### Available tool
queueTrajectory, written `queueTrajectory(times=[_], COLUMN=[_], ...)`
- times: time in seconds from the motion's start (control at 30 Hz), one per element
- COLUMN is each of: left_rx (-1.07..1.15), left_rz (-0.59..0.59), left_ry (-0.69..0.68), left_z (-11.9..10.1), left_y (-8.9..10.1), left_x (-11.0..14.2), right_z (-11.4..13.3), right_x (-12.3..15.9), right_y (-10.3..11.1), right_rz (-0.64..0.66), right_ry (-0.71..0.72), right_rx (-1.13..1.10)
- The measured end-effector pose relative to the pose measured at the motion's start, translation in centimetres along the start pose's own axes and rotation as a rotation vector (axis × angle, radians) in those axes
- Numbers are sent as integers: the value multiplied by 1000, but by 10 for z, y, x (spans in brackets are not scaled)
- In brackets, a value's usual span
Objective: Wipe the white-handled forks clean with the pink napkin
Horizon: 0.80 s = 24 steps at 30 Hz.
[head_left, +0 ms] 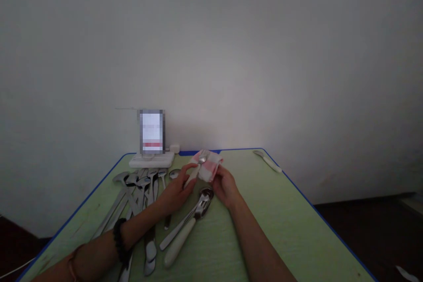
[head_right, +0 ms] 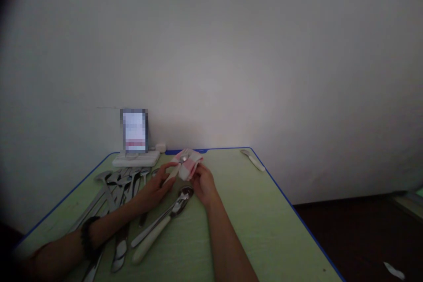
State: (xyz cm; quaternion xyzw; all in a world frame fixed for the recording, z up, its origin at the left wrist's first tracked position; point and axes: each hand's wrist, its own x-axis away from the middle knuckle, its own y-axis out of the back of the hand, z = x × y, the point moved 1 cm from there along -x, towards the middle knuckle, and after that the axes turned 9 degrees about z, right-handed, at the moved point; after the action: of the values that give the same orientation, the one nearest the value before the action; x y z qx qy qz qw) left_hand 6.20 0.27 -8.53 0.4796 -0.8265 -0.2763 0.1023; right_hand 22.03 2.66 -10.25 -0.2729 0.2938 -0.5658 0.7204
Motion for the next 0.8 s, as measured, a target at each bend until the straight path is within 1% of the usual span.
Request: queueTrajectory(times=[0.07, 0.13, 0.27, 0.4, 0.5, 0.6, 0.67, 0.8], left_rx=[-96, -148, -177, -204, -222, -226, -211, -186], left_rz=[-4, -5, 8, 24, 53, 43, 35, 53], left_ry=[-12, -19, -20, -45, -32, -41, -49, -44], left_z=[-1, -1, 0, 0, 0, 0, -1, -3], left_y=[1, 2, 2, 2, 2, 1, 0, 0], left_x=[0, 1, 0, 1, 1, 2, 3, 3], right_z=[2, 3, 7, 7, 4, 3, 3, 3], right_x=[1, 2, 3, 4, 6, 7, 7, 6], right_y=[-2, -5, -12, -16, -14, -11, -10, -9], right_rz=[33, 33, 49, 63, 40, 6, -1, -37], right_ry=[-22, -48, -57, -68, -80, -64, -47, -24], right_rx=[-7, -49, -99, -56, 23, 86, 93, 72])
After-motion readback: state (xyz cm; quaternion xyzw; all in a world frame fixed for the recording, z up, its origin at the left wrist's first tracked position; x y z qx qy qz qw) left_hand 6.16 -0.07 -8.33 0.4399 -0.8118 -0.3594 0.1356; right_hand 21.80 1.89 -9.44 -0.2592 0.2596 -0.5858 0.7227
